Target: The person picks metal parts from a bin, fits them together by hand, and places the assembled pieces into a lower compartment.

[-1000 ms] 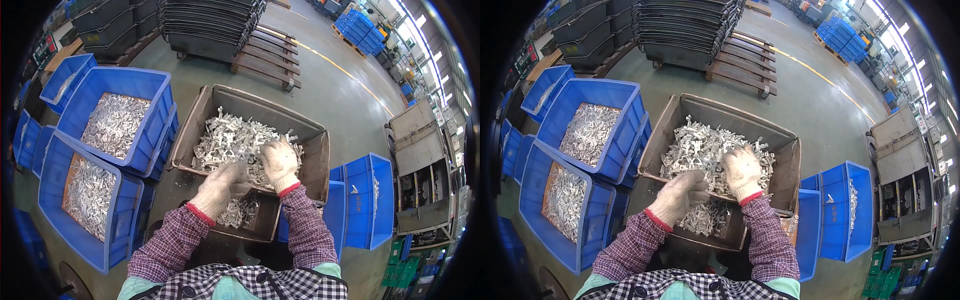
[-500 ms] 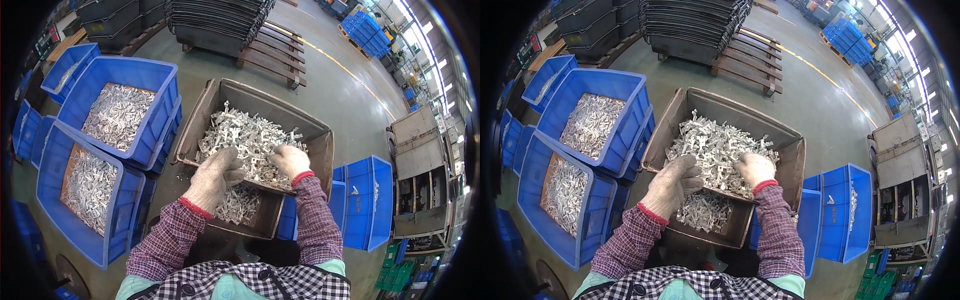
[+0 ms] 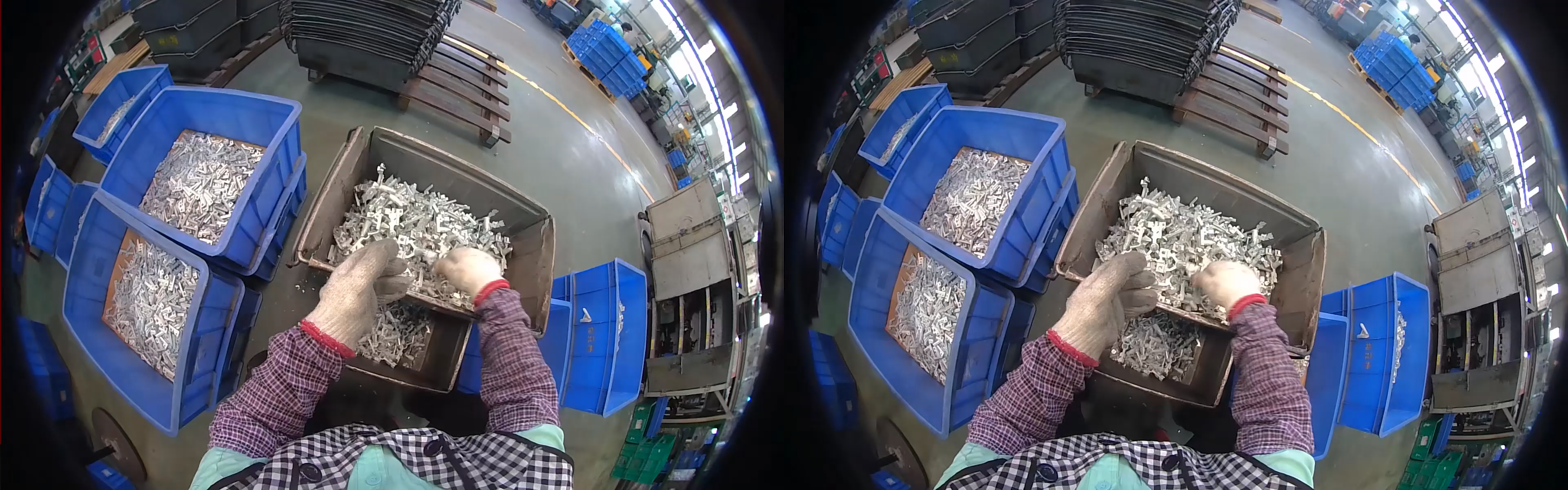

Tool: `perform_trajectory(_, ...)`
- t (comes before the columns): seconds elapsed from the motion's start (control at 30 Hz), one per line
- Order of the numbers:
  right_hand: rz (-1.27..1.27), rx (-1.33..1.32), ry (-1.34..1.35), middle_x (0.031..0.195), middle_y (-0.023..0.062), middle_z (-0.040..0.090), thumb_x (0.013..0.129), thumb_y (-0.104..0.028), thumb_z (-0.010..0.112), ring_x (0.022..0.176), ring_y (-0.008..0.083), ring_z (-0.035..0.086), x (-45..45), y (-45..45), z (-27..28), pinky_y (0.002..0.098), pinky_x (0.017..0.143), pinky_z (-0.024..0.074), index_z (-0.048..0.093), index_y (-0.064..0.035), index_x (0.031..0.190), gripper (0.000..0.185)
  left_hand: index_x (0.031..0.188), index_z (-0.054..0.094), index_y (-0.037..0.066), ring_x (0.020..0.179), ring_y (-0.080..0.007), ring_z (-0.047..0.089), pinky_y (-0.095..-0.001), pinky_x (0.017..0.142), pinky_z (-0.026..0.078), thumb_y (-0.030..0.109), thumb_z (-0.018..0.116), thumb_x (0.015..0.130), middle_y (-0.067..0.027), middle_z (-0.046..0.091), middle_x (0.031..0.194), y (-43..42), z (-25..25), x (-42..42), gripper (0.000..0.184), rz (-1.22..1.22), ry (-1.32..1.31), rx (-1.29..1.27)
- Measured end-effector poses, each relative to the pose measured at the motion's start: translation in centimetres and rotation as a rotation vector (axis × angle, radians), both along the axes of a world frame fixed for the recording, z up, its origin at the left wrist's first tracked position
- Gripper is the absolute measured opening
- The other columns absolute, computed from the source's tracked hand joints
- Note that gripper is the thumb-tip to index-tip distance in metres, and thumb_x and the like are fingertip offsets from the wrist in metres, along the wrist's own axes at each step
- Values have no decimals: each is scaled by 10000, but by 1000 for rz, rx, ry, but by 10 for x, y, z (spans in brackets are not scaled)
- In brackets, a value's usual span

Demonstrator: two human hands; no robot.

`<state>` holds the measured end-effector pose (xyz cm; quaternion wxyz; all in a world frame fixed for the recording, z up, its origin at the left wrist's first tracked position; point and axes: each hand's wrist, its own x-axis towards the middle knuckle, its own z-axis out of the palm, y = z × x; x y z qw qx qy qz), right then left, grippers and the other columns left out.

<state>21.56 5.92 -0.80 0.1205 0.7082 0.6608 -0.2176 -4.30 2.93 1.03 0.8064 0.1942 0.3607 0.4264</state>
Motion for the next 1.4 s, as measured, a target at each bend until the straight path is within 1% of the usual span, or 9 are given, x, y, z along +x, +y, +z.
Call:
perform_trajectory(0.23, -67, 429, 340, 1012, 201, 753, 933, -502, 539, 1019, 398, 695, 2, -29, 19, 460, 928, 522, 791, -84, 1018, 496, 1579, 359, 7, 1171, -331, 654, -467, 1053, 515, 456, 683, 997, -199, 584, 1388, -14, -4, 7, 803, -153, 289, 152)
perform_trajectory(0.3, -211, 457, 476, 1062, 178, 753, 950, -475, 546, 1024, 376, 695, -30, -45, 54, 437, 933, 525, 784, -100, 1064, 459, 1594, 330, 19, 1187, -341, 643, -488, 1071, 499, 470, 679, 998, -196, 551, 1427, -22, -11, 16, 825, -210, 128, 94)
perform_trajectory(0.37, 134, 642, 276, 1110, 166, 753, 960, -483, 560, 1062, 345, 701, -30, -48, 40, 420, 956, 525, 779, -120, 1105, 449, 1590, 332, 22, 1173, -339, 643, -501, 1063, 497, 503, 700, 976, -193, 542, 1428, -21, -17, 20, 862, -162, 102, 76)
perform_trajectory(0.5, -287, 448, 186, 1103, 154, 760, 957, -490, 600, 1079, 326, 710, -20, -28, 55, 410, 969, 526, 780, -130, 1124, 436, 1563, 369, 31, 1098, -319, 656, -509, 1025, 504, 567, 750, 915, -186, 554, 1386, -10, -3, 5, 923, 74, 135, 41)
perform_trajectory(0.73, 9, 98, -52, 1150, 169, 748, 872, -485, 674, 1048, 330, 722, -46, 2, 31, 436, 958, 547, 779, -129, 1091, 431, 1368, 578, 95, 984, -288, 670, -472, 919, 550, 371, 695, 1004, -115, 657, 1181, 7, 3, -10, 472, 316, 38, -21)
perform_trajectory(1.07, 109, 205, -157, 1001, 182, 770, 872, -426, 677, 965, 342, 746, -73, 31, 24, 465, 870, 585, 784, -95, 1061, 396, 1349, 585, 105, 996, -292, 682, -468, 923, 550, 394, 693, 1002, -115, 659, 1196, 11, -4, -16, 464, 280, -32, -10)
perform_trajectory(1.23, 263, 94, -214, 1258, 157, 700, 931, -490, 609, 1157, 302, 686, -78, 31, -24, 533, 1127, 393, 778, -140, 1139, 440, 1355, 574, 98, 974, -287, 676, -466, 926, 549, 409, 703, 988, -129, 636, 1205, 6, -6, -14, 499, 265, -34, -40)
perform_trajectory(1.3, 251, 97, -216, 1186, 103, 719, 912, -479, 653, 1170, 274, 662, -73, 28, -16, 432, 1031, 492, 807, -200, 1024, 337, 1354, 572, 93, 964, -287, 673, -467, 927, 547, 411, 704, 984, -136, 628, 1201, 5, -6, -11, 505, 235, -34, -53)
perform_trajectory(1.4, 41, 113, -48, 1171, 122, 723, 902, -437, 710, 1024, 268, 716, -68, 29, 14, 435, 942, 562, 807, -97, 967, 359, 1344, 570, 83, 961, -294, 677, -478, 923, 542, 425, 704, 977, -142, 626, 1185, 3, -8, -9, 519, 173, 18, -44)
